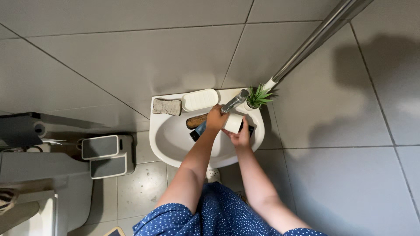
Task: The person organizes bathroom items by moving a basket of toiletries from the toilet tank to the sink area, then rearranges bottles, a sponge, and a small plant on the sink. They wipe the sink surface and faucet with a cloth and return items to the basket.
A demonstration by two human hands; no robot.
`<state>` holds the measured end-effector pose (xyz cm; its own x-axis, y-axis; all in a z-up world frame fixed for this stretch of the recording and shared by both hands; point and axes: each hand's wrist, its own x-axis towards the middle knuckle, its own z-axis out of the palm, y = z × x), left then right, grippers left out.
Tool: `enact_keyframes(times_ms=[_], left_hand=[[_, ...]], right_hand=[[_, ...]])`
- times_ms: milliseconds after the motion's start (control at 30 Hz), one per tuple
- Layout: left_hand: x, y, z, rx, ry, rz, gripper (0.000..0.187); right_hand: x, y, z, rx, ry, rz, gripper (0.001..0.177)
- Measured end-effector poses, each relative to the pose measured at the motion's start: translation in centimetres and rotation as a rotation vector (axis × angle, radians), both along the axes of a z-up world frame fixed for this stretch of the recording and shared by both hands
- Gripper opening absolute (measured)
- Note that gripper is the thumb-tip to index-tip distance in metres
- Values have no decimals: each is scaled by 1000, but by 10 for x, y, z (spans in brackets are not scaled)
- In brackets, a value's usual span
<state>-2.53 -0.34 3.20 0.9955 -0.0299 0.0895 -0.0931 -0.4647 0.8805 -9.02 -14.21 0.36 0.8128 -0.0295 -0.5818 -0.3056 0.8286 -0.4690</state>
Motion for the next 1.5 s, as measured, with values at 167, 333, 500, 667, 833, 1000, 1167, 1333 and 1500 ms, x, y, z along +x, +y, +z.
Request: enact_keyframes(times_ms=[167, 333, 500, 667, 833, 1000, 1167, 1333, 1500], left_hand=[[-20, -25, -25, -903, 228, 530, 41], [-3, -3, -58, -1444, 994, -83, 62], [12, 28, -45, -1136, 1052, -214, 69], [8, 47, -25, -876, 1058, -208, 89], [-8, 40, -29, -820, 1127, -233, 97], [-21, 40, -32, -1046, 1006, -293, 85], [-29, 48, -27, -1220, 932, -297, 80], [-19, 49, -15, -1085, 942, -309, 72], [-15, 42, -29, -1128, 978, -189, 58]], right_hand=[[-6, 28, 10, -37, -136, -154, 56], [-36, 42, 66, -1074, -608, 58, 59], [-43, 35, 103, -1779, -991, 446, 57], [-41, 10, 106, -1848, -1152, 869, 65], [-20, 30, 74, -1766, -972, 564, 56], [29, 52, 25, -1674, -659, 414, 26], [66, 51, -13, -1061, -296, 401, 17], [71, 48, -26, -486, -282, 221, 23], [20, 41, 0, -954, -413, 374, 51]])
